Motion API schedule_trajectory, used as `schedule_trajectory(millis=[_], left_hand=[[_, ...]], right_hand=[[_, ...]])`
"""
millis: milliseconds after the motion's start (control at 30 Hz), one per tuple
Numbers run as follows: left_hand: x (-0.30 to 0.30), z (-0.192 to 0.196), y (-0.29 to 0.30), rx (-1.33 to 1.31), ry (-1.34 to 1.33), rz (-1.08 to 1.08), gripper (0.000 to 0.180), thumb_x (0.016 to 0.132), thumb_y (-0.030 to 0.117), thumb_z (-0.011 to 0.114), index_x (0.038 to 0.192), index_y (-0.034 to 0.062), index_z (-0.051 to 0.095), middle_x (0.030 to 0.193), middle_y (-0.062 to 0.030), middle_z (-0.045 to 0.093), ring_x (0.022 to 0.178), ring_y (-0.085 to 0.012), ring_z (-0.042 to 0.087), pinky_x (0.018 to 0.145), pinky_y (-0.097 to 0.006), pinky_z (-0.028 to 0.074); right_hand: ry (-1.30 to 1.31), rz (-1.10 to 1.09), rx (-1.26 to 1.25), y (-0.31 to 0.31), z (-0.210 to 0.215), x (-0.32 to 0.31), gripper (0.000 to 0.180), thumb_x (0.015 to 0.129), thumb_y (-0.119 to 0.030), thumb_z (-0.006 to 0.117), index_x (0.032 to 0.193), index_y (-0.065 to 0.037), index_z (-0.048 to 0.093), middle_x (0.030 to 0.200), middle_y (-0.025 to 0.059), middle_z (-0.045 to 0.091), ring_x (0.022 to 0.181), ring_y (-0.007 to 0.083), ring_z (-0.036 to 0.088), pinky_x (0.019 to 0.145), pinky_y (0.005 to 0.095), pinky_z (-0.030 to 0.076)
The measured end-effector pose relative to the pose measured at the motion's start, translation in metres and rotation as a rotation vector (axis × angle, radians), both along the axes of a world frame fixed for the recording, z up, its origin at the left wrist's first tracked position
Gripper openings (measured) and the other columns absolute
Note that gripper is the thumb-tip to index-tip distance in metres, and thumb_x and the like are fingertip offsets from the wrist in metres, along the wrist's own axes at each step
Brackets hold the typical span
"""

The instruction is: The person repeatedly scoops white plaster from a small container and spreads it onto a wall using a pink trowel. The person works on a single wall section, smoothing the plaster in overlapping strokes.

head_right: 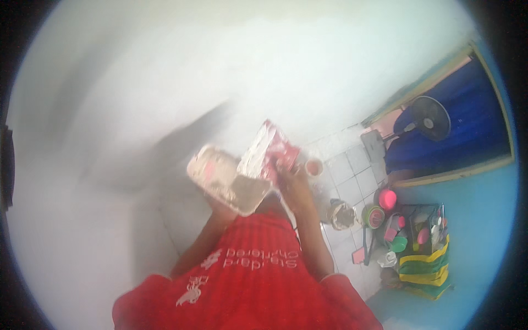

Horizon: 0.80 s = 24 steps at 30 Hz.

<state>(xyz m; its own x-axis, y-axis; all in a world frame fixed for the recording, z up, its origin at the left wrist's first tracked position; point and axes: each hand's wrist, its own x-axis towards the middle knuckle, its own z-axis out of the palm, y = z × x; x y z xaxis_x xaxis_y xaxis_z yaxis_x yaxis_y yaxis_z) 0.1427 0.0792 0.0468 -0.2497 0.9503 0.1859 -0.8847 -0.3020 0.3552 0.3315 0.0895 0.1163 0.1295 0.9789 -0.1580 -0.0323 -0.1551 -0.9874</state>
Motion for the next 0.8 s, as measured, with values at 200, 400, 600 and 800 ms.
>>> schedule_trajectory(millis=[200, 400, 600, 800], left_hand=[[-0.017, -0.023, -0.004, -0.179, -0.035, -0.104, 0.067, 0.103, 0.062, 0.042, 0.153, 0.0175, 0.040, 0.146, -0.0064, 0.053, 0.131, -0.0283, 0.056, 0.109, -0.051, 0.049], [-0.016, -0.012, -0.003, -0.217, -0.059, -0.102, 0.068, 0.103, 0.067, 0.039, 0.150, 0.0192, 0.045, 0.142, -0.0062, 0.056, 0.128, -0.0289, 0.059, 0.106, -0.052, 0.051], [-0.022, -0.009, 0.001, -0.250, -0.067, -0.064, 0.069, 0.102, 0.071, 0.037, 0.147, 0.0210, 0.049, 0.138, -0.0059, 0.060, 0.124, -0.0296, 0.062, 0.103, -0.054, 0.053], [-0.024, -0.005, 0.002, -0.265, -0.103, -0.030, 0.071, 0.101, 0.075, 0.035, 0.144, 0.0224, 0.053, 0.134, -0.0058, 0.063, 0.121, -0.0303, 0.064, 0.100, -0.055, 0.054]], right_hand=[[0.838, -0.077, 0.042, 0.019, 0.027, 0.003, 0.021, 0.105, -0.012, 0.063, 0.126, -0.009, 0.058, 0.121, -0.0002, 0.068, 0.113, 0.0135, 0.067, 0.103, 0.0317, 0.055], [0.563, -0.265, 0.298, 0.056, 0.062, 0.014, 0.019, 0.107, -0.015, 0.064, 0.123, -0.008, 0.057, 0.118, 0.0008, 0.065, 0.108, 0.0107, 0.063, 0.097, 0.0301, 0.053], [-0.344, -0.432, 0.998, 0.125, 0.082, 0.005, 0.017, 0.102, -0.005, 0.066, 0.116, 0.003, 0.071, 0.113, 0.0097, 0.074, 0.103, 0.0213, 0.070, 0.093, 0.0355, 0.055], [-0.924, -0.432, 1.513, 0.196, 0.107, 0.006, 0.033, 0.089, 0.003, 0.071, 0.121, -0.003, 0.078, 0.127, 0.0138, 0.074, 0.123, 0.0343, 0.068, 0.107, 0.0467, 0.051]])
